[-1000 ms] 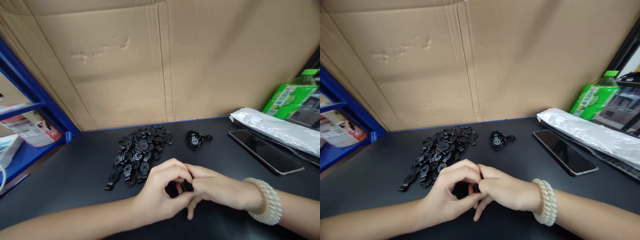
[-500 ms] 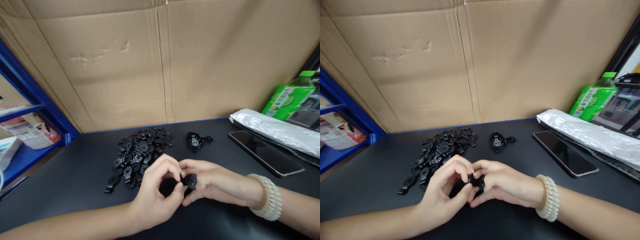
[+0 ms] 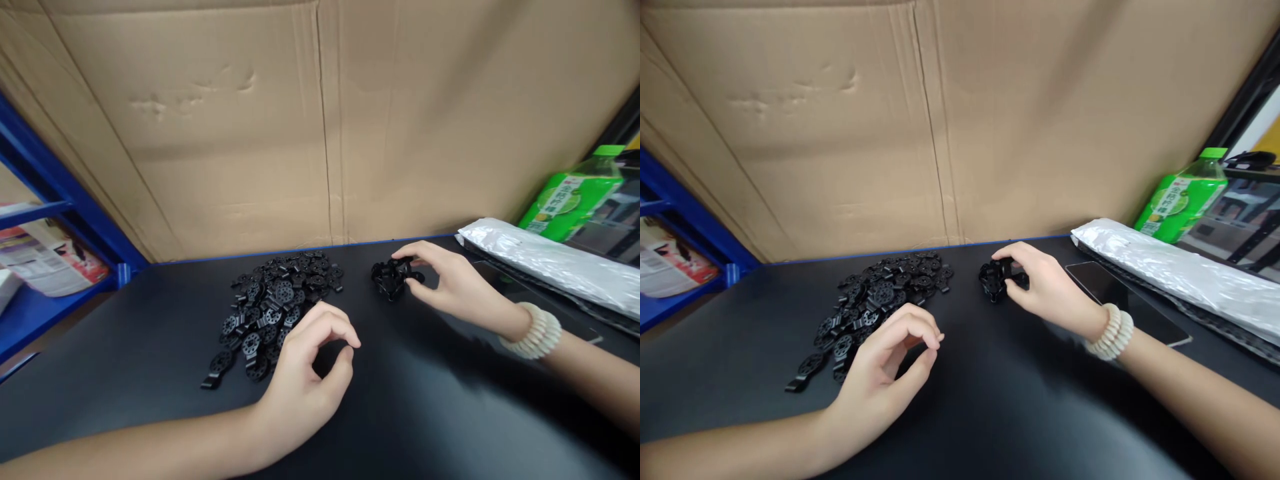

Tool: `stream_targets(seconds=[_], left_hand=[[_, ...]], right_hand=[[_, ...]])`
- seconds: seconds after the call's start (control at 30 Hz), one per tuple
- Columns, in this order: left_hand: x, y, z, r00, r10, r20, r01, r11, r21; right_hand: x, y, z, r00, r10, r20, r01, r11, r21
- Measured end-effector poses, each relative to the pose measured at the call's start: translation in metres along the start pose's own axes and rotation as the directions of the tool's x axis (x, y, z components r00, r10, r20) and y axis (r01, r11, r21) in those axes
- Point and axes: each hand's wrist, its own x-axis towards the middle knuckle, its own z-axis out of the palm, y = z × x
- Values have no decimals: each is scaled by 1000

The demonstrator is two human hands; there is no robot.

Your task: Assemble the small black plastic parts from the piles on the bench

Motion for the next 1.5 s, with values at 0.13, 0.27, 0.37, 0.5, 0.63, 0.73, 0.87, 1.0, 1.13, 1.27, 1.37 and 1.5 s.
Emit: stream_targets(seconds=[0.13,0.27,0.37,0.5,0.63,0.73,0.87,1.0,1.13,1.27,1.37,1.5], left_hand=[[-1,1,0,999,41,36,-42,999,30],[0,1,-1,996,50,73,-53,998,45],[-1,3,-1,994,60,94,-65,996,56],[-3,6,-1,986,109,123,-119,990,71],[-4,8,0,969,186,162,-200,977,77],[-6,9,1,947,252,199,-275,957,95],[-6,10,1,907,332,260,-369,923,108],[-4,11,1,878,374,300,-422,899,114],[-4,12,2,869,387,309,-440,890,121],[-4,14,2,865,392,312,-449,883,135],[-5,13,2,857,397,330,-460,877,141],[-6,10,3,836,443,323,-508,847,154]], right_hand=[[3,20,1,998,23,58,-19,997,-70],[1,17,3,991,7,134,3,997,-72],[0,12,2,986,6,166,7,997,-78],[-1,11,3,979,-28,203,44,996,-76],[1,11,0,979,-28,201,45,996,-83],[4,10,-15,991,32,128,-21,996,-84],[3,10,-45,942,170,291,-140,983,-119],[-2,10,-59,812,273,516,-165,955,-245],[-6,8,-49,768,255,588,-96,953,-288],[-4,6,-34,837,214,504,-60,951,-304],[-2,7,-27,888,181,422,-52,953,-299],[-2,8,-25,932,141,334,-46,960,-277]])
